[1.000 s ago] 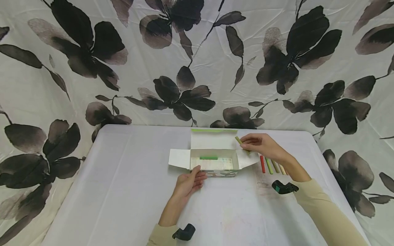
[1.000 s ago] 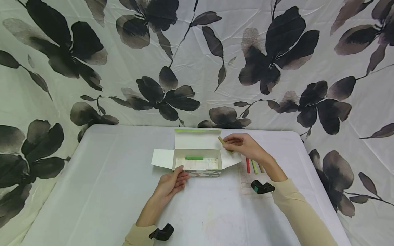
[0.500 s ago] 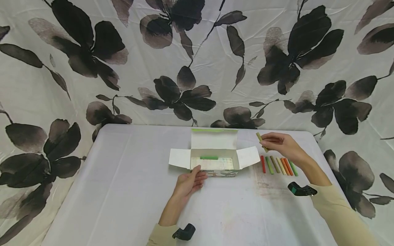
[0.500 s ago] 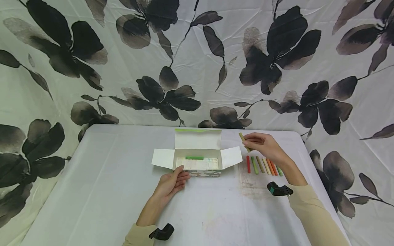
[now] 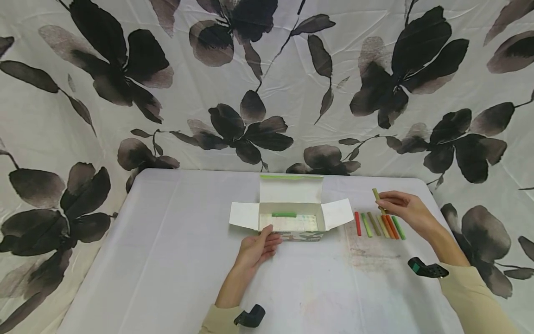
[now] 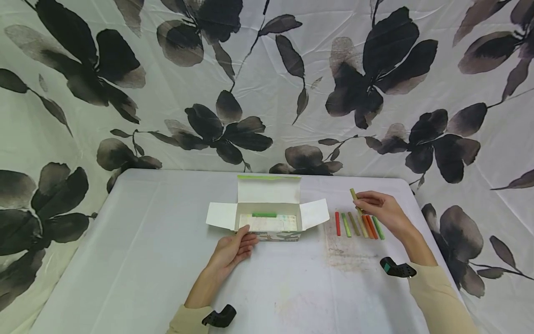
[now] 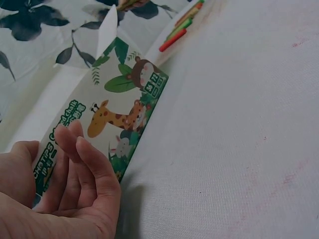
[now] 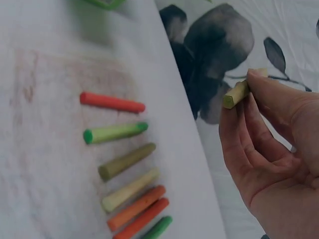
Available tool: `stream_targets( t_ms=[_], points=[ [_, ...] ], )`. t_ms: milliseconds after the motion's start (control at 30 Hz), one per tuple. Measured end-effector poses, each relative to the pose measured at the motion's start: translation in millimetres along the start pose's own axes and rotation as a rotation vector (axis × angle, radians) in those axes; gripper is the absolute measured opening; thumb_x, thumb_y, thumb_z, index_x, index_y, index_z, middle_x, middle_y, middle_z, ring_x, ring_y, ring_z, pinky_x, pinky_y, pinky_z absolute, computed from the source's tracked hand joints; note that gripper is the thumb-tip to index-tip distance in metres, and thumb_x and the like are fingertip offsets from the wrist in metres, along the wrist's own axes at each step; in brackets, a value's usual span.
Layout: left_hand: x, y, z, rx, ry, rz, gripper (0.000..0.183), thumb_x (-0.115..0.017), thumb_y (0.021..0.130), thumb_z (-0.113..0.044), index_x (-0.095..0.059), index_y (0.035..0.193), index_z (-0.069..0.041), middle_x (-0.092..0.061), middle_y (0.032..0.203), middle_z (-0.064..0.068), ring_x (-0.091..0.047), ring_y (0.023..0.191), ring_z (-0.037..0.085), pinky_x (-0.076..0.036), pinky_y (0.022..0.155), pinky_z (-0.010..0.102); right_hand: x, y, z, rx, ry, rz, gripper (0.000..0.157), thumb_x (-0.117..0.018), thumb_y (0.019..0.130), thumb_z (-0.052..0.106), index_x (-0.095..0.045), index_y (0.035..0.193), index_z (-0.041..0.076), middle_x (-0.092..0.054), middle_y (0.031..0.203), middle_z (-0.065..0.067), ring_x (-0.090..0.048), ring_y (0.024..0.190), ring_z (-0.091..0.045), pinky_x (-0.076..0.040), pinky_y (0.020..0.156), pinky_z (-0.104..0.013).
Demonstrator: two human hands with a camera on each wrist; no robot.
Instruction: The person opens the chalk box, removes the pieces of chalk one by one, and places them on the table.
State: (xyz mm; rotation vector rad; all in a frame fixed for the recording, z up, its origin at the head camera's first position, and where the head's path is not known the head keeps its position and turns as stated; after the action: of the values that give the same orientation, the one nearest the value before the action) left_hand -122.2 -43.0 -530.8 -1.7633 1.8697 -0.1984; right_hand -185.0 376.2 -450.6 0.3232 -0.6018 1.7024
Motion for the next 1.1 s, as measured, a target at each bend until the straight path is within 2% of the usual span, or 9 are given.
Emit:
stream_targets(
  t_ms=[167,367,600,700,767,833,900,1100],
  points=[
    [-0.1,0.5,-0.1,0.003,0.003,0.004,0.054,-0.067,0.099,-0.045,-0.069,0.113,0.007,-0.077,0.099,0.007,-0.066,0.082,0.008,-0.055,0.073,0.02,8.4,-6,-18,-0.021,0.046,-0.013,0.064,-0.063,0.103,0.04,-0.049,0.145,-0.006,-0.069,0.115,0.009,-0.07,0.103,-0.008,-0.055,0.091,-0.022],
    [-0.6,-0.5,-1.0,0.006,0.005,-0.001,0.054,-0.067,0.1,-0.045,-0.069,0.113,0.007,-0.077,0.1,0.007,-0.066,0.082,0.008,-0.055,0.073,0.02,13.3,-11,-37,-0.069,0.052,-0.04,0.068,-0.063,0.103,0.042,-0.047,0.146,-0.008,-0.066,0.117,0.01,-0.067,0.1,0.002,-0.056,0.09,-0.022],
    [-0.2,-0.4,-0.4,0.003,0.005,0.0,0.054,-0.067,0.1,-0.045,-0.068,0.115,0.007,-0.076,0.101,0.008,-0.066,0.082,0.008,-0.055,0.073,0.019,17.9,-17,-59,-0.13,0.045,-0.069,0.074,-0.064,0.102,0.045,-0.044,0.148,-0.009,-0.059,0.11,0.023,-0.06,0.096,0.012,-0.054,0.086,-0.017],
    [0.1,0.0,0.4,0.0,0.007,0.002,0.055,-0.067,0.099,-0.046,-0.069,0.114,0.007,-0.077,0.1,0.007,-0.066,0.081,0.008,-0.055,0.073,0.02,19.0,-19,-67,-0.162,0.013,-0.076,0.075,-0.063,0.102,0.047,-0.044,0.148,-0.008,-0.062,0.117,0.017,-0.058,0.093,0.015,-0.054,0.084,-0.016],
    [0.3,0.3,0.8,-0.003,0.009,0.004,0.055,-0.067,0.099,-0.046,-0.069,0.114,0.007,-0.077,0.099,0.007,-0.066,0.081,0.008,-0.055,0.073,0.02,19.7,-21,-72,-0.18,-0.016,-0.08,0.076,-0.062,0.102,0.049,-0.044,0.149,-0.008,-0.064,0.126,0.003,-0.056,0.092,0.017,-0.053,0.081,-0.015],
    [0.5,0.6,0.9,-0.003,0.012,0.005,0.055,-0.067,0.099,-0.046,-0.069,0.113,0.006,-0.077,0.099,0.007,-0.066,0.081,0.008,-0.055,0.073,0.02,20.3,-23,-77,-0.195,-0.041,-0.083,0.076,-0.061,0.102,0.05,-0.045,0.148,-0.008,-0.061,0.137,-0.013,-0.054,0.091,0.017,-0.052,0.08,-0.015],
    [0.3,-0.1,0.6,-0.005,0.013,0.006,0.055,-0.067,0.099,-0.046,-0.069,0.113,0.006,-0.077,0.099,0.007,-0.066,0.082,0.009,-0.055,0.073,0.02,20.7,-24,-82,-0.207,-0.063,-0.089,0.076,-0.06,0.102,0.051,-0.046,0.148,-0.008,-0.055,0.143,-0.023,-0.052,0.09,0.017,-0.051,0.079,-0.016],
    [-0.7,-1.7,-1.2,-0.001,0.015,-0.001,0.054,-0.066,0.1,-0.045,-0.069,0.114,0.007,-0.077,0.099,0.008,-0.067,0.081,0.01,-0.056,0.072,0.02,21.3,-26,-95,-0.223,-0.097,-0.121,0.07,-0.065,0.101,0.046,-0.052,0.141,-0.01,-0.064,0.132,-0.015,-0.052,0.087,0.015,-0.048,0.074,-0.013]
  ],
)
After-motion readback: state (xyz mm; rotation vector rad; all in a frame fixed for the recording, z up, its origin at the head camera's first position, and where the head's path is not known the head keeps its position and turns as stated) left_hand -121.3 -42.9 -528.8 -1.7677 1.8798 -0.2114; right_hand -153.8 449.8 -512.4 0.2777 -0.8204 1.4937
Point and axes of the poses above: each hand's wrist, its own y-axis towards the middle knuckle, its own x-axis out of the back of the hand, z = x × y, the point moved 1 cm from there along y, towards the middle knuckle
